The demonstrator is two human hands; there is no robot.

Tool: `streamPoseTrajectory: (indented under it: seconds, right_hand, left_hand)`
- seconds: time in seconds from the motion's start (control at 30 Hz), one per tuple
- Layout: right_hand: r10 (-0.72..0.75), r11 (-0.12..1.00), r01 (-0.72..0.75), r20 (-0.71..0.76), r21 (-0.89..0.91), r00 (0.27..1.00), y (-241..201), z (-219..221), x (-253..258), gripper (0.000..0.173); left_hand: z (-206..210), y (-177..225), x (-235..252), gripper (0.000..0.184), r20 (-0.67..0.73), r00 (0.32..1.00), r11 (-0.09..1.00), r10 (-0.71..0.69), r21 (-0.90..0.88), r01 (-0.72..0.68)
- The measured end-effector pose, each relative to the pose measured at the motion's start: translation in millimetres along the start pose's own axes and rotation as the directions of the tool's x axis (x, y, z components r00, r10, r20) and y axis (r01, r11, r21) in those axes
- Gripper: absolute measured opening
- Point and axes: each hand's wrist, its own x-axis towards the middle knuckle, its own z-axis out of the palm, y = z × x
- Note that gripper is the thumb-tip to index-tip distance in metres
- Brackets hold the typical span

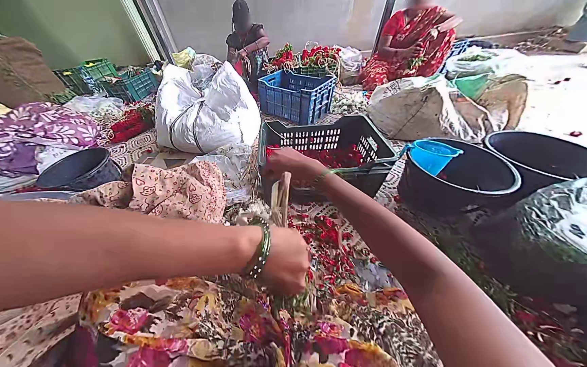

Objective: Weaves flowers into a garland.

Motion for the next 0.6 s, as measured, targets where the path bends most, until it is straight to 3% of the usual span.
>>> streamPoseTrajectory:
  seconds: [0.07, 0.13, 0.17, 0.23, 0.3, 0.37, 0.4, 0.43, 0.5, 0.57, 0.6]
  right_hand:
    - [-0.289, 0.955, 0.297, -0.179, 0.017, 0.941, -58.3, -25.9, 43.2, 0.017]
    - [-0.468, 0.781, 0.591, -0.438, 0.201, 0.767, -94.0, -29.4, 77.5, 0.018]
    - [-0.452, 0.694, 0.655, -0.529, 0.298, 0.719, -96.5, -24.3, 85.5, 0.018]
    - [-0.308, 0.683, 0.623, -0.623, 0.382, 0.72, -68.1, -4.0, 83.1, 0.018]
    - [-0.123, 0.806, 0.419, -0.573, 0.418, 0.81, -4.6, 27.1, 59.2, 0.033]
    - [0.182, 0.902, -0.025, -0.325, 0.432, 0.928, 56.0, 75.1, 12.3, 0.032]
    - [0.343, 0.881, -0.26, -0.154, 0.394, 0.927, 78.6, 105.0, -14.4, 0.026]
    - [0.482, 0.824, -0.462, 0.024, 0.327, 0.876, 93.6, 140.1, -41.9, 0.021]
    - [0.656, 0.648, -0.741, 0.367, 0.175, 0.66, 97.2, 209.2, -94.3, 0.021]
    - [0.72, 0.492, -0.867, 0.522, 0.079, 0.457, 72.8, 260.9, -131.4, 0.035]
    - [0.76, 0.428, -0.9, 0.506, 0.083, 0.408, 63.6, 285.2, -144.3, 0.041]
  left_hand:
    - [-8.3, -9.7, 6.9, 0.018, -0.103, 0.994, 0.998, 0.028, 0.058, -0.022]
    - [-5.0, -25.7, 5.7, 0.015, -0.231, 0.973, 0.994, 0.025, 0.108, 0.0]
    - [4.9, -35.5, 2.4, 0.017, -0.344, 0.938, 0.991, 0.048, 0.132, -0.002]
    - [30.5, -48.7, -9.0, 0.024, -0.552, 0.834, 0.999, -0.001, -0.029, -0.018]
    - [50.7, -50.6, -23.4, 0.03, -0.674, 0.709, 0.94, -0.205, -0.336, -0.049]
    - [56.7, -44.3, -43.8, 0.029, -0.558, 0.682, 0.726, -0.473, -0.685, -0.058]
    - [58.4, -43.4, -53.2, 0.03, -0.463, 0.68, 0.569, -0.568, -0.819, -0.082]
    - [61.3, -43.9, -60.5, 0.031, -0.357, 0.684, 0.379, -0.636, -0.917, -0.126]
    - [69.9, -48.2, -65.0, 0.035, -0.168, 0.697, 0.011, -0.698, -0.974, -0.224]
    - [77.0, -54.3, -58.6, 0.036, -0.047, 0.667, -0.162, -0.743, -0.955, -0.247]
    - [78.9, -60.0, -54.8, 0.035, -0.007, 0.656, -0.199, -0.755, -0.95, -0.24]
